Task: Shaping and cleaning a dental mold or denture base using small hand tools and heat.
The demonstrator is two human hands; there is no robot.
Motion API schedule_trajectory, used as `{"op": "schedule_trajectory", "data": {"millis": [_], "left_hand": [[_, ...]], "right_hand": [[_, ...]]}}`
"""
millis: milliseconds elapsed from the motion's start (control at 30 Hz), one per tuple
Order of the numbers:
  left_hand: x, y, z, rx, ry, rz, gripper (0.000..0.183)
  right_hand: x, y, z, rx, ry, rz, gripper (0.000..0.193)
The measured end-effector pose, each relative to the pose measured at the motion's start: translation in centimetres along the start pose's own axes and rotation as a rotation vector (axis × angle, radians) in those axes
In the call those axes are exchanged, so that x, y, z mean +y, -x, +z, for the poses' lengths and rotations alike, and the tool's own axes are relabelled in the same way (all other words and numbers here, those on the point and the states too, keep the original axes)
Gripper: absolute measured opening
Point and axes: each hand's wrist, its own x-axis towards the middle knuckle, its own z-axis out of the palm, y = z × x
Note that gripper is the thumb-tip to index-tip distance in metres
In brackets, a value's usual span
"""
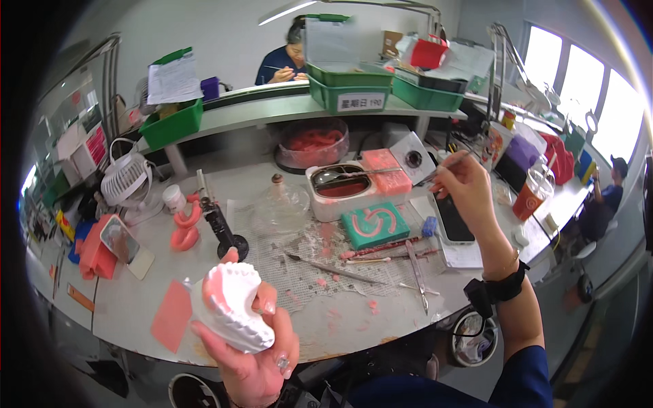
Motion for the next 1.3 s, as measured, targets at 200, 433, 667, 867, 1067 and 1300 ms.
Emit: {"op": "schedule_trajectory", "data": {"millis": [200,433,667,867,1067,1300], "left_hand": [[-1.4,-1.1,0.2,0.01,-0.15,0.035,0.084],[0.0,0.5,-0.2,0.004,-0.27,0.145,0.088],[0.6,1.9,0.6,-0.035,-0.216,0.13,0.083],[1.7,4.1,0.3,-0.062,-0.187,0.166,0.082],[1.6,5.7,1.6,-0.025,-0.22,0.215,0.075],[2.0,5.7,1.3,0.014,-0.235,0.205,0.08]], "right_hand": [[4.6,-4.9,-2.0,-0.044,0.625,-0.206,0.014],[8.5,-7.9,-0.2,-0.106,0.845,-0.364,0.014],[13.2,-9.8,-3.2,-0.122,0.679,-0.363,0.009],[21.0,-14.1,-4.3,-0.215,0.518,-0.403,0.01],[19.7,-12.5,-4.3,-0.213,0.582,-0.456,0.027],[15.2,-11.6,-3.9,-0.345,0.682,-0.427,0.029]]}}
